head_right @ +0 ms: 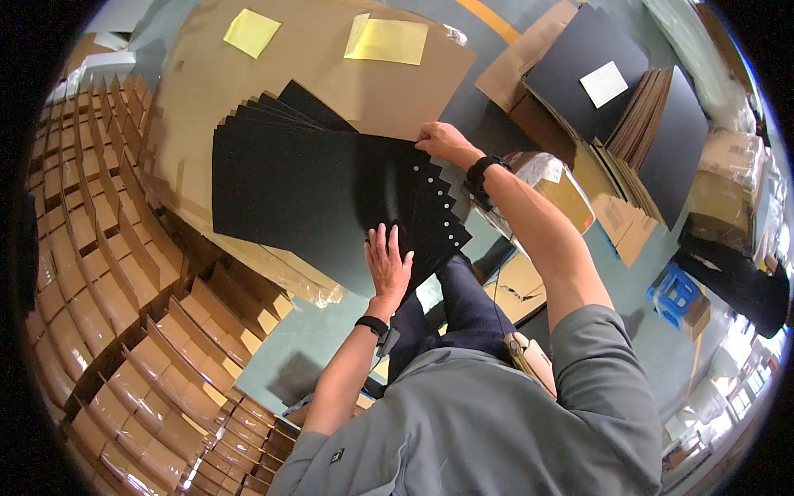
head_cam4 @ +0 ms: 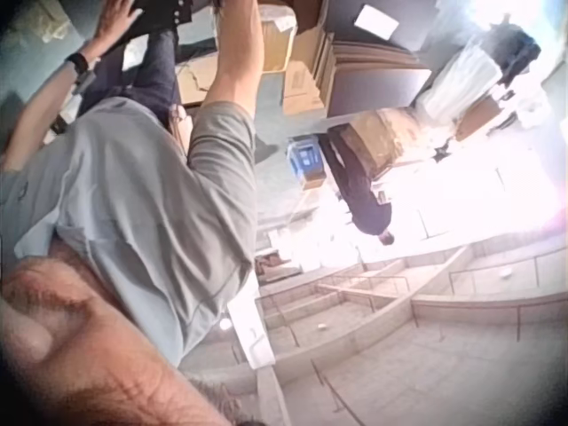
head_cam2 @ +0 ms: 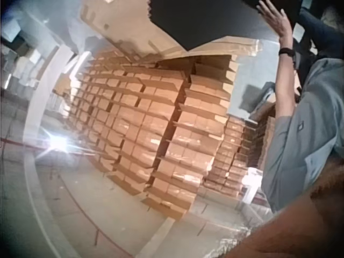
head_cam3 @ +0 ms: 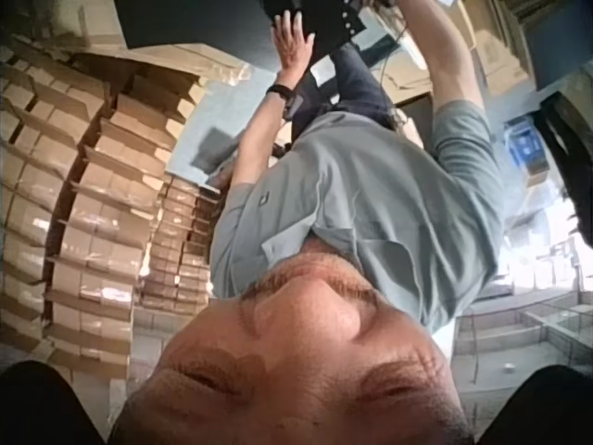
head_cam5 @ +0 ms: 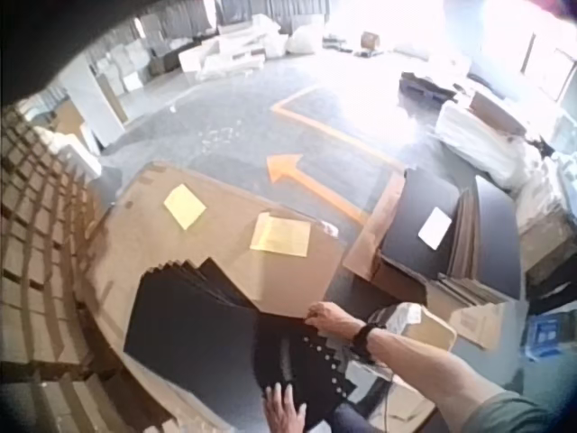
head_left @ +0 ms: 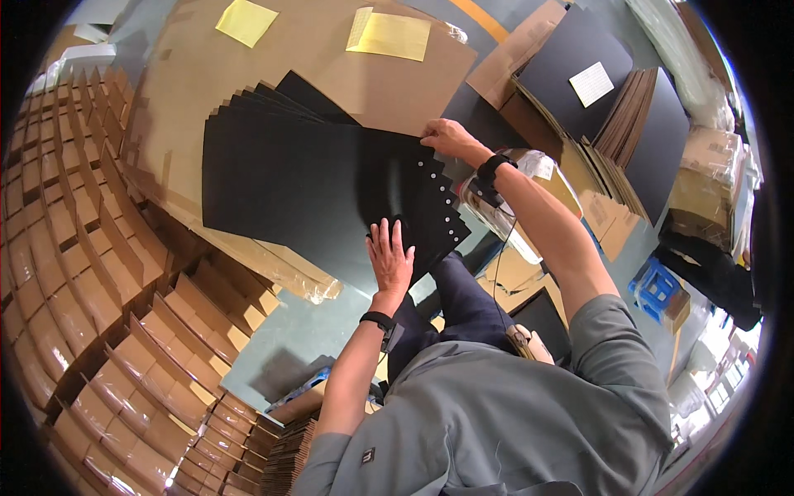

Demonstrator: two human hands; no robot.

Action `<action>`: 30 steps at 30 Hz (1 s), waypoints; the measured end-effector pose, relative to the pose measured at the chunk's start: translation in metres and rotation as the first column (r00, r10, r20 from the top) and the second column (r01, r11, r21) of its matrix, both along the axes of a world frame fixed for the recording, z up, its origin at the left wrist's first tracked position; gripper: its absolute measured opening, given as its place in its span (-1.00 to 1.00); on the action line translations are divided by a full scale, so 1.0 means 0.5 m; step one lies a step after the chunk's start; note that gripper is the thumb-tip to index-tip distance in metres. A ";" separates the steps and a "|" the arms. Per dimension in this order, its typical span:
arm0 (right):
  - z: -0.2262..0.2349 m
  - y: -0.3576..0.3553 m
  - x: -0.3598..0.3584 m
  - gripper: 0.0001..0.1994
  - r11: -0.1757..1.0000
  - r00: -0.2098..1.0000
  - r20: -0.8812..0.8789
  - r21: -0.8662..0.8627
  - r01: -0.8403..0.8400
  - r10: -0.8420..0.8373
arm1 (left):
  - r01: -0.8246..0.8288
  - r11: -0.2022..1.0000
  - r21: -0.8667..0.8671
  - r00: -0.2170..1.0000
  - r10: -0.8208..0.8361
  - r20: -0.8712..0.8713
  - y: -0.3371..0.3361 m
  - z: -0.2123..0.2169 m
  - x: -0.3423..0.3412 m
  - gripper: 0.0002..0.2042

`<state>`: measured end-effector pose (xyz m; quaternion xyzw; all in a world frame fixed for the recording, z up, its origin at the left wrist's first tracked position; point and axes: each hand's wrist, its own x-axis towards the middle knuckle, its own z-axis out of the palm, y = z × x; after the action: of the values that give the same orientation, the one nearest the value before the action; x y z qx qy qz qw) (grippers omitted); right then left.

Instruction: Applying small white circular labels to the corners of black rectangular boards in a factory warehouse setting.

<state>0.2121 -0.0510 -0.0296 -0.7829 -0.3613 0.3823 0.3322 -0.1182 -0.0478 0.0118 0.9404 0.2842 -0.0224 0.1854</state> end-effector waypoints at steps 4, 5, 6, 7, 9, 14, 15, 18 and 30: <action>0.004 -0.015 -0.012 -0.77 0.998 1.000 0.018 -0.059 -0.020 0.021 | -0.001 1.000 -0.002 0.999 0.001 -0.033 -0.002 0.001 -0.001 -0.21; -0.004 -0.021 -0.010 -0.77 0.998 1.000 0.017 -0.062 -0.013 0.014 | 0.006 1.000 -0.004 0.999 -0.006 -0.034 -0.003 0.001 0.004 -0.21; -0.013 -0.024 -0.010 -0.76 0.999 0.999 0.015 -0.035 -0.040 0.040 | 0.000 1.000 -0.009 0.999 -0.001 -0.034 -0.004 0.002 0.009 -0.21; -0.020 -0.030 -0.008 -0.75 0.998 0.998 0.014 -0.009 -0.066 0.066 | -0.005 1.000 -0.015 0.999 0.005 -0.033 -0.006 0.004 0.013 -0.21; -0.007 -0.019 -0.013 -0.74 0.995 0.997 -0.022 -0.068 -0.072 0.071 | -0.010 1.000 -0.012 0.999 0.009 -0.047 -0.004 0.005 0.012 -0.21; 0.012 -0.038 -0.021 -0.72 0.989 0.992 -0.010 -0.081 -0.123 0.123 | -0.001 1.000 -0.002 0.999 0.001 -0.049 -0.007 0.011 0.011 -0.20; 0.013 -0.044 -0.027 -0.71 0.985 0.995 0.001 -0.136 -0.102 0.103 | 0.008 1.000 0.001 0.999 -0.008 -0.048 -0.010 0.009 0.008 -0.19; -0.008 -0.074 -0.038 -0.70 0.986 0.999 -0.002 -0.162 -0.046 0.046 | 0.022 1.000 0.000 0.999 -0.022 -0.042 -0.016 0.003 0.008 -0.17; 0.003 -0.139 -0.088 -0.67 0.988 0.998 -0.070 -0.157 -0.004 -0.007 | 0.029 1.000 -0.005 0.998 -0.030 -0.054 -0.037 0.008 -0.025 -0.14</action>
<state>0.1679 -0.1204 -0.0280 -0.7931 -0.3175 0.4364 0.2824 -0.1309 -0.0663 0.0158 0.9431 0.2752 -0.0512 0.1795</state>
